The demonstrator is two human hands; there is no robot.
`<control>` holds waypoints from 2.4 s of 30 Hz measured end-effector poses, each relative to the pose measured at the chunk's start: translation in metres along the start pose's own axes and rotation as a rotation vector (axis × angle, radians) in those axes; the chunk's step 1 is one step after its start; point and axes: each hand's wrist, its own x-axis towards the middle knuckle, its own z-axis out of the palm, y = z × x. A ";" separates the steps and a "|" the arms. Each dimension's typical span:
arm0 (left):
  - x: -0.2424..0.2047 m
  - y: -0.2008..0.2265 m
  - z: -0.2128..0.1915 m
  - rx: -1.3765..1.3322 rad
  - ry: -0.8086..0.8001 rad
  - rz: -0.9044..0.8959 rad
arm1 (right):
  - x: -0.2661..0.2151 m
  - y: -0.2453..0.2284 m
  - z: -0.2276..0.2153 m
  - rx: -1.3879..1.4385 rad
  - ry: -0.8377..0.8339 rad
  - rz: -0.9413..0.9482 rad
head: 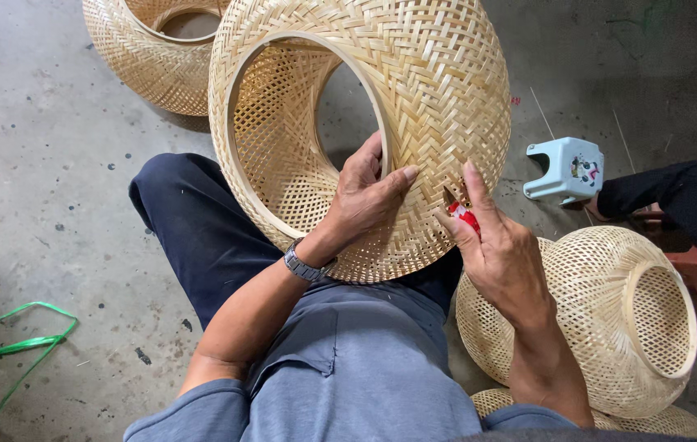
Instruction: The person sits on the floor and uses a utility knife to trim excess bamboo strands from the rim of a woven basket. They rotate the basket to access different sections of the rim, cutting the protruding material flush with the edge.
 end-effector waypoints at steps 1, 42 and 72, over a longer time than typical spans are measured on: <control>0.000 -0.001 0.000 -0.005 -0.002 0.008 | 0.001 -0.002 -0.001 0.023 -0.017 0.036; 0.021 -0.004 -0.007 0.159 0.043 -0.015 | 0.020 0.021 -0.030 -0.290 -0.020 -0.182; 0.018 -0.004 0.014 0.155 -0.034 -0.061 | 0.003 0.034 -0.040 -0.227 0.021 -0.213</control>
